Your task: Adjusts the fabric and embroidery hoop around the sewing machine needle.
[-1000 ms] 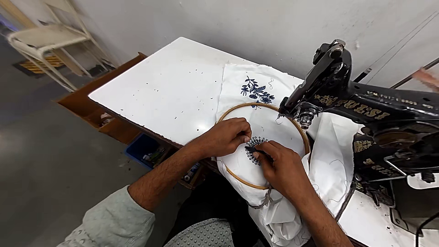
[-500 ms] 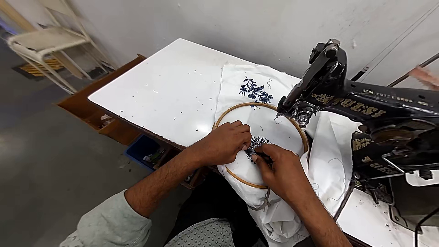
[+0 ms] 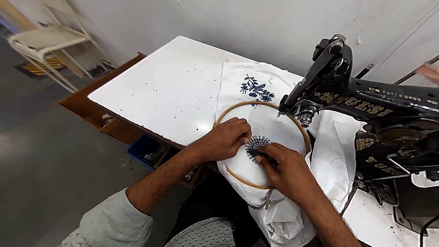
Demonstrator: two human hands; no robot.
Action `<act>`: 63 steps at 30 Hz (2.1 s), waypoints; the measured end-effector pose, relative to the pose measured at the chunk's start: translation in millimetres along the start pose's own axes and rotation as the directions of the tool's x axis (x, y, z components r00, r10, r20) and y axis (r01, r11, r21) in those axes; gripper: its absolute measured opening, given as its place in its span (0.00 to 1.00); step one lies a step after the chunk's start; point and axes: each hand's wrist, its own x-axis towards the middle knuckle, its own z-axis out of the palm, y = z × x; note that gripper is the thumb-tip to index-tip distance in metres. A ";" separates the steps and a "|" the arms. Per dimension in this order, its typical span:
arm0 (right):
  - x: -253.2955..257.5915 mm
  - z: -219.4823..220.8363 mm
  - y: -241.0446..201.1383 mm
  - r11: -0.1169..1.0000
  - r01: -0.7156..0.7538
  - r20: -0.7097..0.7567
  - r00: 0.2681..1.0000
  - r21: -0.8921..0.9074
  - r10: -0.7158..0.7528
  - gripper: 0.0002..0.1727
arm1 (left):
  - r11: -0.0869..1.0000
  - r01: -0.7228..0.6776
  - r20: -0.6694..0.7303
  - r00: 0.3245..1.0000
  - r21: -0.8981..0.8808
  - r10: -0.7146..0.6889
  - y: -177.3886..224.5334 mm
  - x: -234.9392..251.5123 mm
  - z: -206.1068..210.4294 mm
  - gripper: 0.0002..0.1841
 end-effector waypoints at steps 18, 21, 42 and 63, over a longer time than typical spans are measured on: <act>-9.1 -2.3 -10.6 0.991 -0.131 -0.023 0.991 0.029 0.132 0.11 | 0.993 -0.105 0.121 0.988 0.054 0.098 7.9 -8.5 -8.9 0.07; -9.3 -0.5 -11.7 0.991 -0.132 0.002 0.991 0.024 0.132 0.11 | 0.979 -0.114 0.042 0.993 0.171 0.108 12.2 -10.4 5.1 0.08; 1.7 -5.4 14.8 0.990 0.138 0.017 0.990 0.024 -0.139 0.12 | 0.996 -0.014 -0.027 1.000 -0.089 0.011 5.7 -5.4 4.4 0.06; -3.3 -9.3 13.1 0.996 -0.010 0.041 0.999 0.088 0.006 0.10 | 0.998 0.002 0.037 0.999 -0.064 0.001 14.8 -14.3 -5.6 0.07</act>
